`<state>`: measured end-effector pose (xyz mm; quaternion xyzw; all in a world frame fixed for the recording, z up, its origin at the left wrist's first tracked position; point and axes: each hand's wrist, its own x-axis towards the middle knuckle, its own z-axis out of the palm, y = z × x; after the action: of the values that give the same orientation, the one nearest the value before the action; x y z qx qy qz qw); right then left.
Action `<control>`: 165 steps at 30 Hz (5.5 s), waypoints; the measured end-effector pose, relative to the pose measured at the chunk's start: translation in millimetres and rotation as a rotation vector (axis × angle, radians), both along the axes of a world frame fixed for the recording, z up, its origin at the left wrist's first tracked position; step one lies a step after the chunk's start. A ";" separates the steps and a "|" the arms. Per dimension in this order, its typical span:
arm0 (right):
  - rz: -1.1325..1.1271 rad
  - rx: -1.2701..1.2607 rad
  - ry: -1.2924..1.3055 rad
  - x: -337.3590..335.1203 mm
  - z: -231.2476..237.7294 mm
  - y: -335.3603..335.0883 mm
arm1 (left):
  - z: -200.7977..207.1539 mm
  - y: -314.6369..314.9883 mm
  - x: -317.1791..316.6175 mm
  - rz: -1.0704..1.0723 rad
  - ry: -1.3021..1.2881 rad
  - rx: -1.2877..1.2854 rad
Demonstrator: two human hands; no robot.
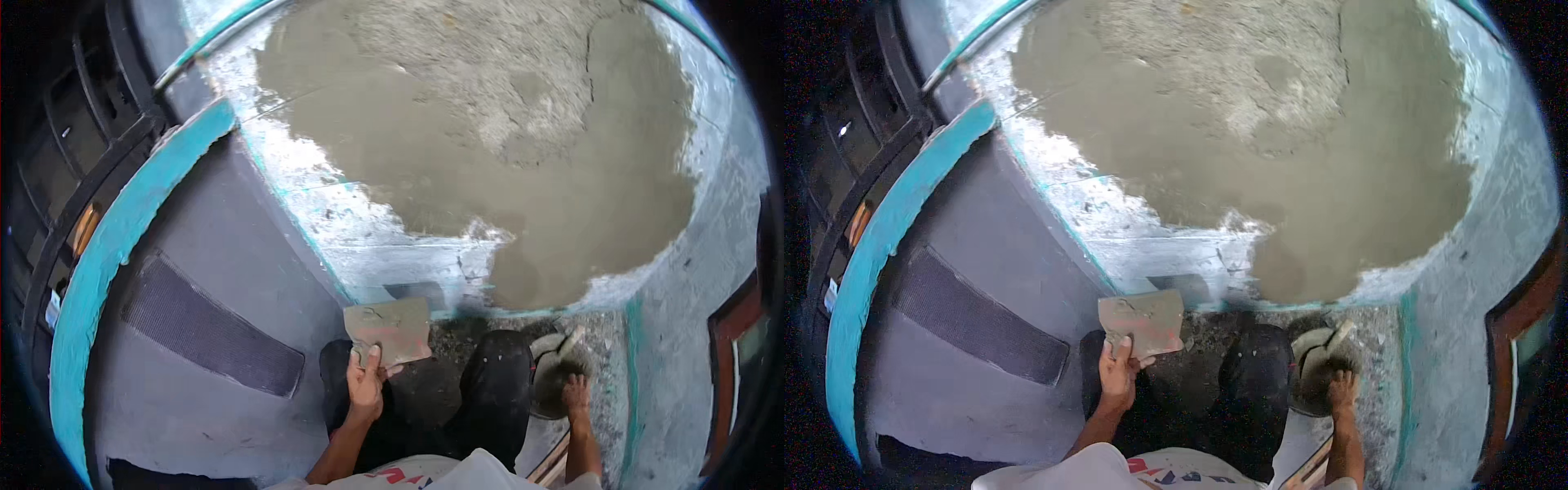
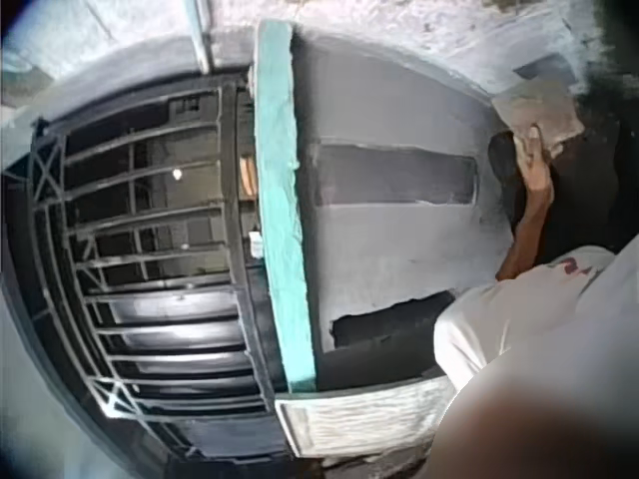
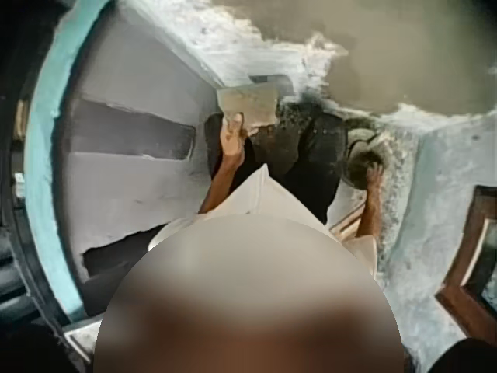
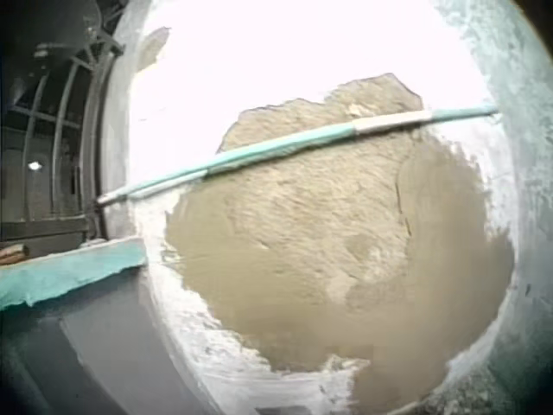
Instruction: The person applies cement mix to a wall using a trowel and hawk, smoothing the plaster onto the surface.
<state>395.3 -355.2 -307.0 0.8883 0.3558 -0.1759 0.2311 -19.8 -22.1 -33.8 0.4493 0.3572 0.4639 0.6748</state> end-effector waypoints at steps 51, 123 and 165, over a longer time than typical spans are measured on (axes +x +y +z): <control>0.398 1.775 0.312 -213.2 346.1 170.6 | 63.5 -9.5 40.9 0.172 0.223 0.845; 1.239 0.406 -1.105 -42.2 674.0 349.9 | 15.0 88.4 72.9 -0.251 0.409 0.986; 0.548 1.562 -0.650 6.0 444.1 308.8 | 7.6 95.4 79.5 -0.279 0.541 0.878</control>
<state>401.3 -46.4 137.1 0.6819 0.4912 0.4393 -0.3174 59.6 73.3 -26.2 0.8362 0.2275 0.3432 0.3622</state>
